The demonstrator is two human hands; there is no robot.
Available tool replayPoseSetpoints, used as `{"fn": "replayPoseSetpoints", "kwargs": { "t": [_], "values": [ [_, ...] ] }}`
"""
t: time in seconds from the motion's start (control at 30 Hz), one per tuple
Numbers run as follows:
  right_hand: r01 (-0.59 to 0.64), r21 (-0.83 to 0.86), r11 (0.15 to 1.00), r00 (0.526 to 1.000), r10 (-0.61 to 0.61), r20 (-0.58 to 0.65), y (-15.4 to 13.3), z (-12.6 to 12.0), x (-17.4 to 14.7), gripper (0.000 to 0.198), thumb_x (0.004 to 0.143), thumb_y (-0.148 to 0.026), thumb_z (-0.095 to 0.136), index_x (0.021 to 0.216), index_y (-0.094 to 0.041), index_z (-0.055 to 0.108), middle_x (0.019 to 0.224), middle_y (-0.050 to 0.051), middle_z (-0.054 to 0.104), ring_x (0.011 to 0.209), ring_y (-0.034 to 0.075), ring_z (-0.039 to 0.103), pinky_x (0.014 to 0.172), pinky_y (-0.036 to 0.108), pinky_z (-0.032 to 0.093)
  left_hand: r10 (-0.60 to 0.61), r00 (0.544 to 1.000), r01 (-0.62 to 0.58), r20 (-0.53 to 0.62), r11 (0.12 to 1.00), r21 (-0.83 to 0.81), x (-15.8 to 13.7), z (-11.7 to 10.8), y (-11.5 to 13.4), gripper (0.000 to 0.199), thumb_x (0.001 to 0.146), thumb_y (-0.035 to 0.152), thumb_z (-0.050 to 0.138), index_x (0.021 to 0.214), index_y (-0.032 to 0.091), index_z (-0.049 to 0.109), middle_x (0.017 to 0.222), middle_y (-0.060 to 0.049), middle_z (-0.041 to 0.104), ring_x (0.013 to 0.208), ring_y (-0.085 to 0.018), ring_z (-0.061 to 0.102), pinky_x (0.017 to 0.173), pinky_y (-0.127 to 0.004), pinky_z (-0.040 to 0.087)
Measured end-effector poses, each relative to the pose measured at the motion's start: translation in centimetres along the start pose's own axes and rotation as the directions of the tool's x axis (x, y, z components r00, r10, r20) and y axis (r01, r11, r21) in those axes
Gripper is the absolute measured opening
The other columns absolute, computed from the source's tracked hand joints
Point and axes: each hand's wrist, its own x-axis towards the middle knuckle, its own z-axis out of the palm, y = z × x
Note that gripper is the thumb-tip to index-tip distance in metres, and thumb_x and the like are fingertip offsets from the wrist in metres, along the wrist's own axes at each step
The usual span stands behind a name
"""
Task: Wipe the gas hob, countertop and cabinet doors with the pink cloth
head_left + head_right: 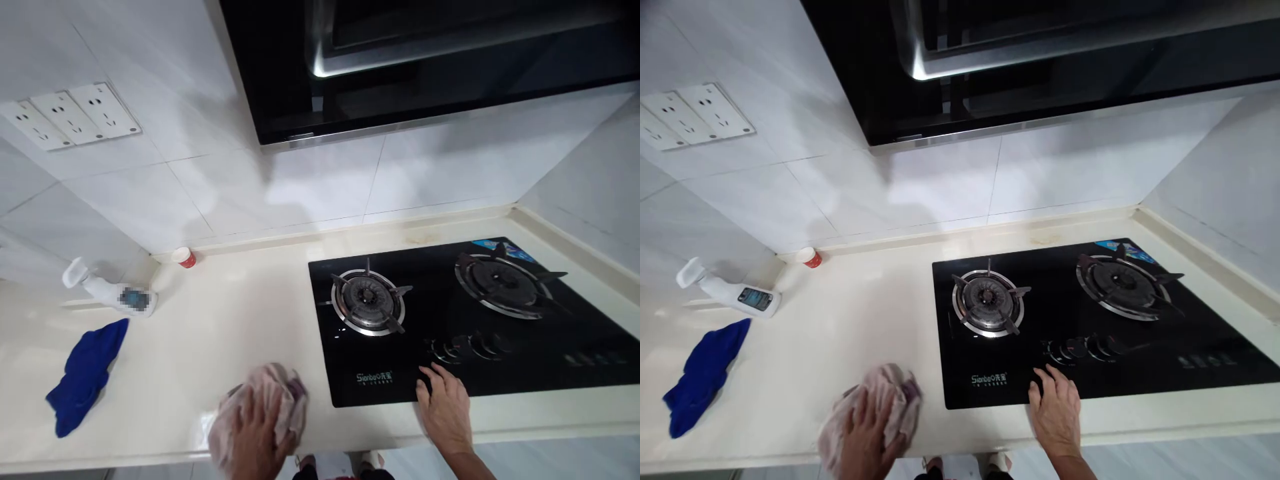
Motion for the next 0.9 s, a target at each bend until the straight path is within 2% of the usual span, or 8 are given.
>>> {"fn": "replayPoseSetpoints", "kwargs": {
  "t": [0.1,0.2,0.4,0.5,0.6,0.7,0.8,0.9],
  "values": [
    [0.018,-0.034,0.999,1.0,-0.019,-0.01,0.4,0.3,-0.2,0.034,0.096,-0.039,0.04,0.116,-0.018,0.058,0.125,0.017,0.056,0.116,0.035,0.051,0.102,0.059,0.04,0.3,0.951,-0.305,-0.07,0.95,-0.072,1.9,1.1,1.9,0.078,0.079,0.065,0.065,0.151,0.048,0.038,0.157,-0.003,0.046,0.145,-0.045,0.037,0.109,-0.065,0.037],
    [0.033,-0.039,0.999,0.999,-0.034,-0.02,0.8,0.7,-0.4,0.034,0.094,-0.04,0.042,0.116,-0.019,0.058,0.125,0.016,0.057,0.116,0.035,0.051,0.101,0.059,0.04,0.383,0.918,-0.393,-0.099,0.91,-0.13,5.8,1.1,4.0,0.091,0.072,0.075,0.068,0.152,0.045,0.037,0.16,-0.005,0.04,0.144,-0.045,0.038,0.109,-0.065,0.038],
    [0.032,-0.073,0.997,0.999,-0.035,-0.04,0.3,1.1,-0.1,0.03,0.093,-0.036,0.043,0.114,-0.02,0.057,0.124,0.013,0.057,0.116,0.033,0.053,0.105,0.057,0.04,0.279,0.95,-0.299,-0.137,0.942,-0.15,16.9,-1.2,4.7,0.076,0.082,0.059,0.065,0.151,0.036,0.043,0.162,-0.01,0.037,0.148,-0.043,0.032,0.112,-0.067,0.033],
    [0.054,-0.101,0.993,0.997,-0.06,-0.052,0.0,1.0,0.3,0.028,0.094,-0.034,0.044,0.114,-0.02,0.056,0.122,0.012,0.058,0.114,0.031,0.055,0.106,0.055,0.04,0.122,0.987,-0.138,-0.108,0.978,-0.159,24.0,-3.1,4.5,0.068,0.088,0.05,0.062,0.15,0.031,0.046,0.163,-0.012,0.035,0.151,-0.04,0.028,0.117,-0.062,0.03],
    [0.061,-0.117,0.991,0.995,-0.07,-0.072,0.0,1.1,0.5,0.028,0.094,-0.034,0.045,0.115,-0.02,0.056,0.122,0.012,0.059,0.113,0.03,0.055,0.105,0.054,0.042,-0.035,0.997,0.023,-0.064,0.984,-0.179,31.4,-4.7,5.0,0.068,0.09,0.054,0.057,0.152,0.028,0.043,0.166,-0.014,0.028,0.154,-0.038,0.021,0.12,-0.061,0.024],
    [0.05,-0.12,0.991,0.996,-0.058,-0.069,0.1,1.1,0.4,0.028,0.095,-0.036,0.044,0.116,-0.021,0.055,0.124,0.011,0.059,0.115,0.03,0.055,0.106,0.054,0.041,-0.108,0.994,0.101,-0.026,0.973,-0.207,37.7,-5.5,5.9,0.073,0.091,0.065,0.046,0.154,0.027,0.039,0.166,-0.016,0.027,0.153,-0.041,0.02,0.118,-0.064,0.024],
    [0.037,-0.111,0.993,0.997,-0.044,-0.059,0.2,1.1,0.4,0.028,0.095,-0.038,0.044,0.116,-0.022,0.055,0.125,0.011,0.059,0.115,0.03,0.055,0.106,0.054,0.041,-0.167,0.986,0.169,0.029,0.959,-0.228,41.4,-5.7,7.0,0.077,0.091,0.071,0.038,0.154,0.028,0.038,0.166,-0.016,0.025,0.151,-0.045,0.022,0.114,-0.069,0.027],
    [0.024,-0.088,0.996,0.998,-0.03,-0.064,0.2,1.0,0.4,0.027,0.096,-0.038,0.044,0.115,-0.022,0.056,0.125,0.011,0.058,0.115,0.029,0.056,0.105,0.054,0.042,-0.128,0.992,0.129,0.02,0.965,-0.228,41.2,-5.6,7.9,0.072,0.091,0.068,0.04,0.152,0.031,0.04,0.167,-0.011,0.027,0.152,-0.043,0.021,0.116,-0.069,0.023]
  ]
}}
